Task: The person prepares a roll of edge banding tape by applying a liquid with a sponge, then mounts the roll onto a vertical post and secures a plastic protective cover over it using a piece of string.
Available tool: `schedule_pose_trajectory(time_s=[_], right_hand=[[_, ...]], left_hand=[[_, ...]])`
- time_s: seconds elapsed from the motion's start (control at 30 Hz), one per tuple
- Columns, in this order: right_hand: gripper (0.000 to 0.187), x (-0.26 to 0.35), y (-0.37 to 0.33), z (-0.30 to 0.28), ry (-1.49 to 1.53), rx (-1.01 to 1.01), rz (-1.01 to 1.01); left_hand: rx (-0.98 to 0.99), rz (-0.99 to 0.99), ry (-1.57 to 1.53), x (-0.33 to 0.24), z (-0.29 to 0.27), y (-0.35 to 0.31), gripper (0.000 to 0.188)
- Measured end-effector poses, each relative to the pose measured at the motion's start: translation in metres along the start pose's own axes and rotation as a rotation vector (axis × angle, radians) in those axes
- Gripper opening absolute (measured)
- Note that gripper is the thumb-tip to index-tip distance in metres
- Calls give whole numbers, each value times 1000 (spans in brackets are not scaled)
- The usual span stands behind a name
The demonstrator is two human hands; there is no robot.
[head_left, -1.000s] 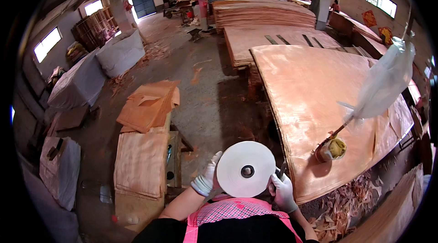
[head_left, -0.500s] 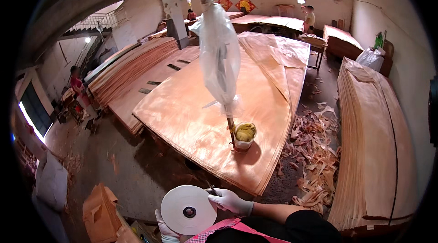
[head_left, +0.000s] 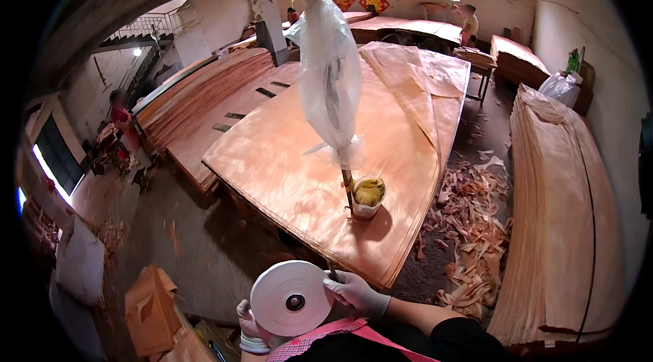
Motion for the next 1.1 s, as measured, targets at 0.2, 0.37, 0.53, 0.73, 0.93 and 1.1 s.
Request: schedule_pose_trajectory(time_s=[0.2,0.37,0.53,0.73,0.93,1.1], right_hand=[[28,2,6,2,-130,24,-5],[30,1,13,8,-232,103,-49],[34,5,19,11,-466,89,-114],[41,-1,29,9,-607,77,-267],[42,9,26,10,-790,-28,-412],[41,7,23,-2,-545,-175,-391]], left_hand=[[44,-115,-36,0,-23,-13,71],[-2,-236,-12,3,-60,-33,65],[86,-175,443,-1,-87,-38,55],[79,-200,282,-11,-24,-34,51],[168,-270,413,-16,89,-9,64],[52,-270,152,3,14,-23,70]])
Point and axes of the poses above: each hand's wrist, its own y-axis towards the middle knuckle, its own z-axis out of the palm, x = y × z, the point moved 6 cm from there along y, towards the middle knuckle, and after that the axes turned 10 degrees about z, right-handed, at the moved point
